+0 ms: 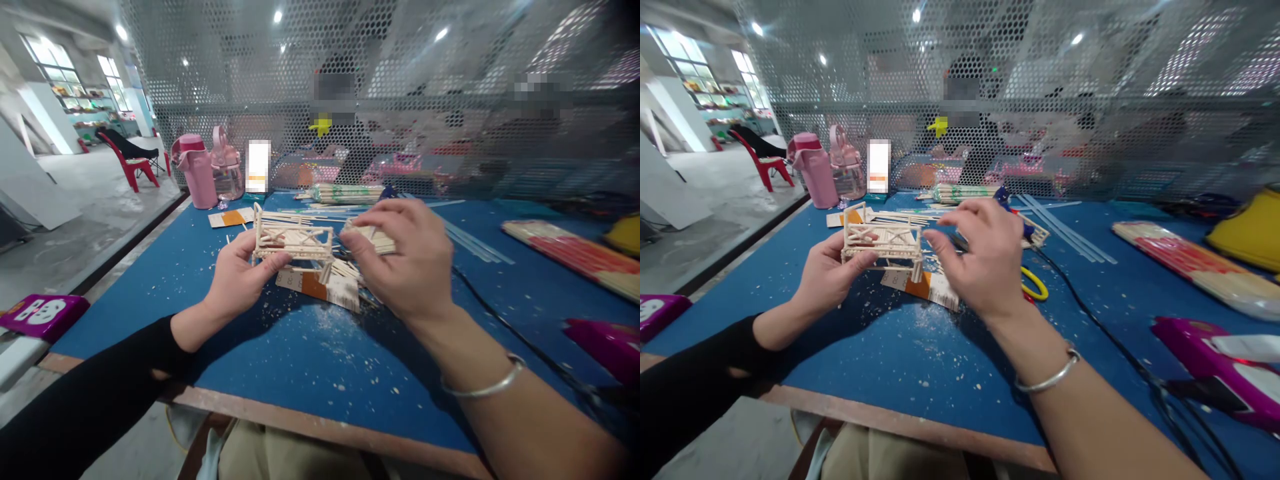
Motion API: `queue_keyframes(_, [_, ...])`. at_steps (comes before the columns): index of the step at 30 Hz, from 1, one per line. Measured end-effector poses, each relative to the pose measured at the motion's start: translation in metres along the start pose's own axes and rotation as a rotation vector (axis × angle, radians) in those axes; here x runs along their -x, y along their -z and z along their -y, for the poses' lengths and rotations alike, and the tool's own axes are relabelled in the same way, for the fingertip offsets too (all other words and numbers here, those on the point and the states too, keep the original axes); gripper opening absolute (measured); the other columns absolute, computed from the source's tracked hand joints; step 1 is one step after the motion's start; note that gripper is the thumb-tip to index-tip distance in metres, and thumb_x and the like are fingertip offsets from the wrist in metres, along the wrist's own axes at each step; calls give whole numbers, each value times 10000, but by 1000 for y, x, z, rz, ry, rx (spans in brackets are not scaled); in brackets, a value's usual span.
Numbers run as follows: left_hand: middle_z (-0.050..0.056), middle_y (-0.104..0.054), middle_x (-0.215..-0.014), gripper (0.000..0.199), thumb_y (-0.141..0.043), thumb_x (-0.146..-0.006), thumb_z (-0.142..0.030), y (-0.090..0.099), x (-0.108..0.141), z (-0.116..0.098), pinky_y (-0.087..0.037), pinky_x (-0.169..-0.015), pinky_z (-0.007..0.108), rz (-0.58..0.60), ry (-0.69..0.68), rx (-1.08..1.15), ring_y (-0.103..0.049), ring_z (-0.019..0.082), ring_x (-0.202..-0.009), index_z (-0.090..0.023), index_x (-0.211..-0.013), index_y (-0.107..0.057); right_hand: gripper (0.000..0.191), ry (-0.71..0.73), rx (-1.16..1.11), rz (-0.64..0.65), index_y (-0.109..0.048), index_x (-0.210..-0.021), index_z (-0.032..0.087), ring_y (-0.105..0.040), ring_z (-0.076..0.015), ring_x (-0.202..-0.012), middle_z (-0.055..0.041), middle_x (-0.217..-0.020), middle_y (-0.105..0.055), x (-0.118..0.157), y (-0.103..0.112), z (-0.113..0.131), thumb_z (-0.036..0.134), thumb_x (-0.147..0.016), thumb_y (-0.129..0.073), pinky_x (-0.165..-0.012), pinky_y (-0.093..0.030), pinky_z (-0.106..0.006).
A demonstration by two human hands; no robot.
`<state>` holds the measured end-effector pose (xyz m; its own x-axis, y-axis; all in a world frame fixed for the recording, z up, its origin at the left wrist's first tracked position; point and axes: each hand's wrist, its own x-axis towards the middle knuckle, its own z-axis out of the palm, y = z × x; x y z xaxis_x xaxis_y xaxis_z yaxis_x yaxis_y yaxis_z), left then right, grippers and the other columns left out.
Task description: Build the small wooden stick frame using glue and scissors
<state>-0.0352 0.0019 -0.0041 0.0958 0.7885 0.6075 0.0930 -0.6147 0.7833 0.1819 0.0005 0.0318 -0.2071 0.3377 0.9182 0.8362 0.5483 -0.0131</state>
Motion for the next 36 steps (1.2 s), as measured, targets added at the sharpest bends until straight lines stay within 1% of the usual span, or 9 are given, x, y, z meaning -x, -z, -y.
queue_keyframes(2, [68,-726,-1071,225,-699,-799,-362,0,0,0,-478,-969,401,-3,1,7,-648,209,-1017,-210,-966,-710,205,111,-39,25,-713,-819,204,-584,-203,-769,-60,-818,-628,2,-1,12,391,-836,-632,-732,-411,-385])
queue_keyframes(4, [68,-724,-1076,235,-701,-798,-364,0,0,0,-474,-973,399,-4,4,15,-647,212,-1021,-206,-971,-710,177,159,-46,53,-731,-812,212,-546,-183,-701,-44,-743,-596,3,0,22,360,-837,-635,-698,-382,-375])
queue_keyframes(7, [76,-724,-1066,234,-701,-797,-363,0,1,0,-477,-967,402,2,9,9,-649,218,-1014,-197,-961,-711,170,143,-18,79,-729,-812,218,-528,-186,-685,-40,-705,-586,2,2,29,341,-850,-617,-684,-364,-374])
queue_keyframes(11, [73,-717,-1100,231,-695,-803,-371,0,1,-1,-478,-969,413,11,-27,-19,-638,225,-1047,-216,-973,-713,165,101,-23,79,-686,-748,236,-556,-191,-702,-37,-714,-624,2,4,28,332,-854,-604,-697,-375,-371])
queue_keyframes(20, [69,-726,-1081,211,-704,-794,-376,0,2,-2,-475,-972,430,7,-95,-71,-638,233,-1051,-228,-943,-723,182,56,22,89,-732,-829,213,-554,-186,-696,-38,-719,-620,4,1,29,326,-856,-591,-675,-362,-365])
queue_keyframes(25, [66,-736,-1046,194,-713,-784,-367,3,0,0,-464,-978,440,-12,-149,-114,-639,229,-1031,-235,-926,-727,178,106,-18,133,-734,-809,209,-547,-166,-655,-17,-657,-629,3,-1,29,275,-871,-582,-660,-351,-339])
queue_keyframes(28, [68,-737,-1046,197,-717,-781,-353,5,-1,3,-462,-976,436,4,-168,-117,-638,223,-1031,-232,-936,-727,150,128,-53,112,-714,-766,191,-553,-158,-644,-11,-654,-649,4,-4,28,244,-859,-610,-671,-357,-331])
queue_keyframes(32, [81,-731,-1055,214,-715,-778,-364,1,2,3,-467,-970,438,-23,-100,-81,-639,232,-1038,-216,-932,-727,121,164,-36,25,-691,-761,190,-553,-147,-628,-1,-657,-666,6,-6,28,217,-857,-621,-721,-351,-342])
queue_keyframes(36, [105,-727,-1061,257,-702,-780,-368,-11,-1,-1,-495,-929,421,-66,16,3,-651,241,-1019,-179,-954,-718,104,181,-24,-39,-678,-797,203,-563,-144,-635,5,-682,-674,5,-7,24,206,-864,-599,-749,-338,-354])
